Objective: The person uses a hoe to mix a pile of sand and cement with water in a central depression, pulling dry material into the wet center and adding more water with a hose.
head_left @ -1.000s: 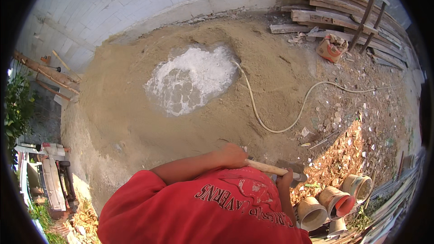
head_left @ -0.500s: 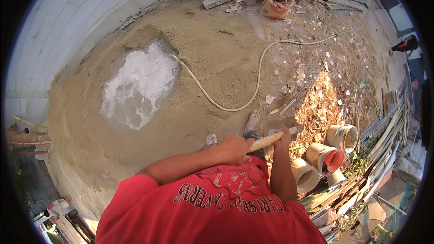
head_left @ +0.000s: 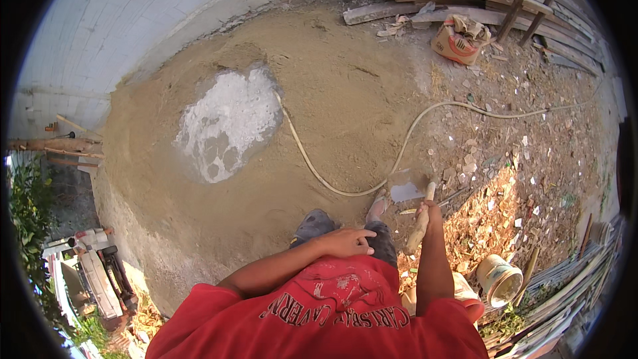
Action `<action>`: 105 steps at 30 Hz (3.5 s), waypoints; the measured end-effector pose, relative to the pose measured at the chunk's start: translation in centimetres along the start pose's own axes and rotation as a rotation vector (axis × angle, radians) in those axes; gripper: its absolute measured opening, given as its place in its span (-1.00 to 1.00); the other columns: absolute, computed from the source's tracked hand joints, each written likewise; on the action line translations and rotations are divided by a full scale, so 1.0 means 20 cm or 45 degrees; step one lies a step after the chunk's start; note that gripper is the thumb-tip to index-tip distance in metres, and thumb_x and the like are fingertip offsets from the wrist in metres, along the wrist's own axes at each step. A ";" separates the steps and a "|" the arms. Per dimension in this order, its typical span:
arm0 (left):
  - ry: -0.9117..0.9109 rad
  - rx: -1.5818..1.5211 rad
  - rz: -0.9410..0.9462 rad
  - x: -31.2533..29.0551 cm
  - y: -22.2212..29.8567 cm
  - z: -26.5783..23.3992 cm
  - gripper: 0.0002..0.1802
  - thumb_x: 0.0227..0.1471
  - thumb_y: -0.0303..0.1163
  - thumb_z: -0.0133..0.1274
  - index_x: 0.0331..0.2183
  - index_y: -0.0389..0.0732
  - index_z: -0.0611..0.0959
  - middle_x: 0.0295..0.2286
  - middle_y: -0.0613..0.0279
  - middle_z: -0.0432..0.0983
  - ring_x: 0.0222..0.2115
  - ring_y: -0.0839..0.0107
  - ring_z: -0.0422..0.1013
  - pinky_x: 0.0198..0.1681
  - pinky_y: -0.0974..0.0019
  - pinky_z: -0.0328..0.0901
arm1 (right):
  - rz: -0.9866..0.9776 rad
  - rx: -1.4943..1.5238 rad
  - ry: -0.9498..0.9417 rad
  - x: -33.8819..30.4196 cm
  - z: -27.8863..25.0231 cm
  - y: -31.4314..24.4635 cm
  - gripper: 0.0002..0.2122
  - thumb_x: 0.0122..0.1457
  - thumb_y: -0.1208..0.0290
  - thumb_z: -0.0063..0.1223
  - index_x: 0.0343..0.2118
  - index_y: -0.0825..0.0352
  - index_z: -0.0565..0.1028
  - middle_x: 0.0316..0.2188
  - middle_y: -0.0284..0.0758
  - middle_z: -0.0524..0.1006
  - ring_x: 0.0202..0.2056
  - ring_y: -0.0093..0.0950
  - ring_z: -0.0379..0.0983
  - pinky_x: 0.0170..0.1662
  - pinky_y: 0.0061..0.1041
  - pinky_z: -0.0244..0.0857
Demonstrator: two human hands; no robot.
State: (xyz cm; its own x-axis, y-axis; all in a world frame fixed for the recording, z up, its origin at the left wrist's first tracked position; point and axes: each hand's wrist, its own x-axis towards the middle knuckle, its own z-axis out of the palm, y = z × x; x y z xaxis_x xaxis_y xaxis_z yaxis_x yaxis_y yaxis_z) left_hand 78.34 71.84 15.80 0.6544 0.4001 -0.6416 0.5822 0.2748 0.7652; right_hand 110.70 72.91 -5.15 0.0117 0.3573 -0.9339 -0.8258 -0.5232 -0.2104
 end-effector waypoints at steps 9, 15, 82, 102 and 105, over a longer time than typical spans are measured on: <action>0.582 -0.461 -0.949 -0.23 -1.52 0.07 -0.57 0.02 -0.03 0.09 -0.32 -0.23 0.70 -0.22 -0.06 0.59 -0.17 0.01 0.50 -0.06 0.10 0.35 | -0.008 -0.750 -0.089 0.12 0.44 -0.47 -0.92 0.12 0.40 -0.06 -0.44 0.27 0.35 -0.63 -0.36 0.37 -0.68 -0.50 0.28 -0.63 -0.53 0.27; 1.095 -0.668 -0.864 -0.30 -1.53 -0.20 -0.63 0.06 -0.10 0.09 -0.27 -0.22 0.66 -0.44 0.11 0.59 -0.52 0.27 0.48 -0.32 0.21 0.37 | -0.200 -1.174 -0.068 0.14 0.87 -0.83 -0.86 0.08 0.37 0.02 -0.48 0.33 0.41 -0.66 -0.32 0.39 -0.68 -0.45 0.33 -0.61 -0.48 0.28; 1.487 -2.590 0.561 0.16 -0.92 -1.81 -0.60 0.20 0.02 -0.06 -0.14 -0.10 0.45 -0.24 0.09 0.44 -0.24 0.11 0.44 -0.10 -0.05 0.40 | -1.063 -2.957 -1.298 -0.04 2.01 0.25 -0.52 0.29 0.01 -0.13 0.01 0.40 0.33 -0.27 0.14 0.53 -0.19 0.15 0.47 -0.13 0.02 0.32; 0.782 -1.283 -0.817 -0.34 -1.27 0.62 -0.44 0.04 -0.05 0.11 0.09 0.07 0.51 0.02 0.03 0.45 -0.17 0.05 0.48 -0.14 -0.09 0.41 | -1.561 -2.965 -1.068 -0.23 2.72 0.81 -0.50 0.30 0.09 -0.15 0.07 0.47 0.40 -0.22 0.13 0.54 -0.13 0.05 0.49 -0.08 -0.11 0.36; 0.754 -1.571 -0.835 -0.41 -1.25 0.81 -0.37 0.10 0.05 0.03 0.18 0.10 0.42 0.10 0.08 0.37 -0.08 0.03 0.44 -0.07 -0.17 0.36 | -0.792 -3.222 -0.626 0.00 2.48 0.80 -0.62 0.30 0.17 -0.16 -0.11 0.44 0.46 -0.45 0.00 0.52 -0.51 -0.17 0.55 -0.46 -0.16 0.38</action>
State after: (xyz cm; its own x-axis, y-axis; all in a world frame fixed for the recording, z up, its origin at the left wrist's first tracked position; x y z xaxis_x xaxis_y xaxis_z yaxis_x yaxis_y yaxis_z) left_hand 66.27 47.52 1.02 -0.0090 0.1203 -0.9927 -0.2682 0.9561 0.1183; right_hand 69.46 102.85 5.80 -0.4610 0.5740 -0.6768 0.8874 0.3021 -0.3483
